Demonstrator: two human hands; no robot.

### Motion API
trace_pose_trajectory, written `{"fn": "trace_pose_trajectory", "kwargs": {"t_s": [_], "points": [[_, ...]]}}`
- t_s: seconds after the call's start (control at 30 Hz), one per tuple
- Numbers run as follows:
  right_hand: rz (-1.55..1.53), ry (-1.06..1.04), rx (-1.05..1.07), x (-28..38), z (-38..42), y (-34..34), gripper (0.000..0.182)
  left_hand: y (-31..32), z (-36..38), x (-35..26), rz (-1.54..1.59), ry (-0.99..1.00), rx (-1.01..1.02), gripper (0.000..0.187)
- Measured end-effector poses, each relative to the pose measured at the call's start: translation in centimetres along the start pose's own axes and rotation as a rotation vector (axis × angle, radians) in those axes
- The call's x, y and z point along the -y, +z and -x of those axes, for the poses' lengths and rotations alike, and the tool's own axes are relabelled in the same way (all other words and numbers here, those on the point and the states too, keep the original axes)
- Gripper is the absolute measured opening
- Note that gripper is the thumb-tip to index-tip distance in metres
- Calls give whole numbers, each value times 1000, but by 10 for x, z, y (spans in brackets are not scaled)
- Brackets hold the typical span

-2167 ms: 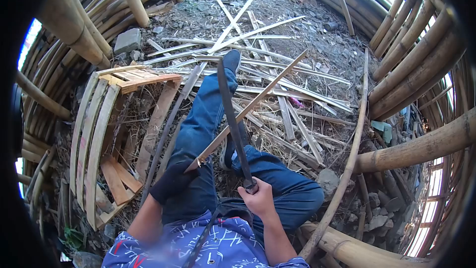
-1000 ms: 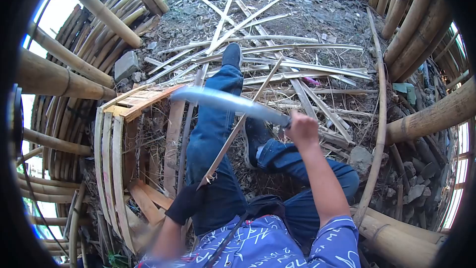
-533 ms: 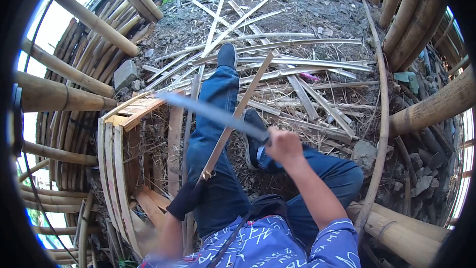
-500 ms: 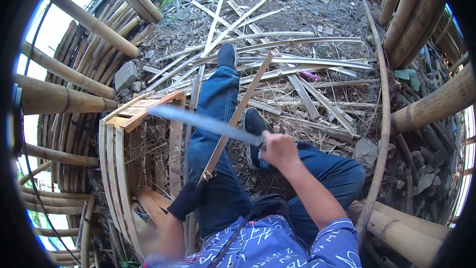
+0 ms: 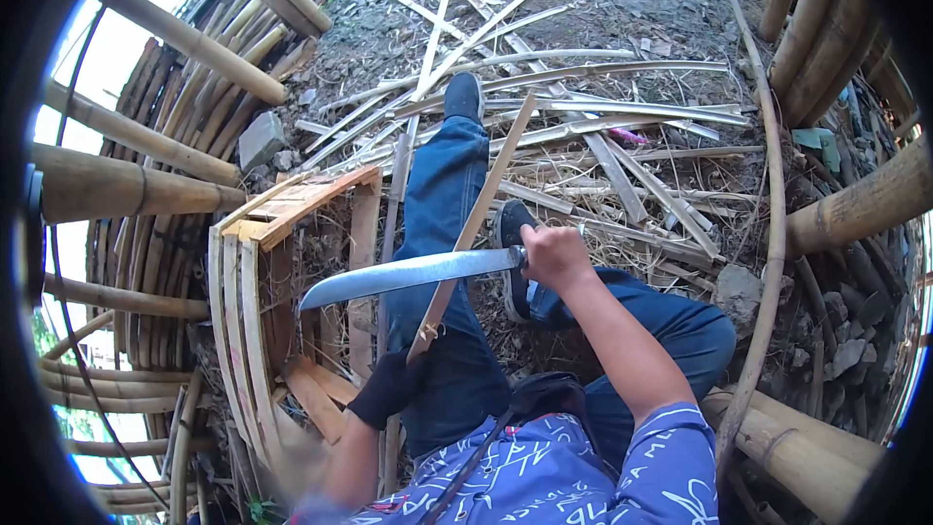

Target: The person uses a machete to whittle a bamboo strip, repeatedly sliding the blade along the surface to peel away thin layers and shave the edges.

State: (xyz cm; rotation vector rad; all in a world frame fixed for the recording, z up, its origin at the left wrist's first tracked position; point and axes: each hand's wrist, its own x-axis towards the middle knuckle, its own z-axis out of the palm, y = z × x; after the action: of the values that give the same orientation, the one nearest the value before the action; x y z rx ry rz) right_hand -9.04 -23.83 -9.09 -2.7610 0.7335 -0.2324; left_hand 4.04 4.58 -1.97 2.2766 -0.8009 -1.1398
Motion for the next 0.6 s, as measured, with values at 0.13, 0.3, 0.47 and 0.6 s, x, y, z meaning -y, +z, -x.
{"fn": "trace_pose_trajectory", "kwargs": {"t_s": [0.13,0.3,0.47,0.6], "points": [[16,13,-4,-10,-2,4,41,2,-2,9,-41,72,-42,41],[148,506,-140,-92,-23,4,26,-2,9,12,-190,-12,108,34],[31,713,-190,-128,-14,-46,22,3,1,32,22,154,42,37],[-17,733,-297,-119,22,-19,19,-3,-10,20,104,10,92,43]]}}
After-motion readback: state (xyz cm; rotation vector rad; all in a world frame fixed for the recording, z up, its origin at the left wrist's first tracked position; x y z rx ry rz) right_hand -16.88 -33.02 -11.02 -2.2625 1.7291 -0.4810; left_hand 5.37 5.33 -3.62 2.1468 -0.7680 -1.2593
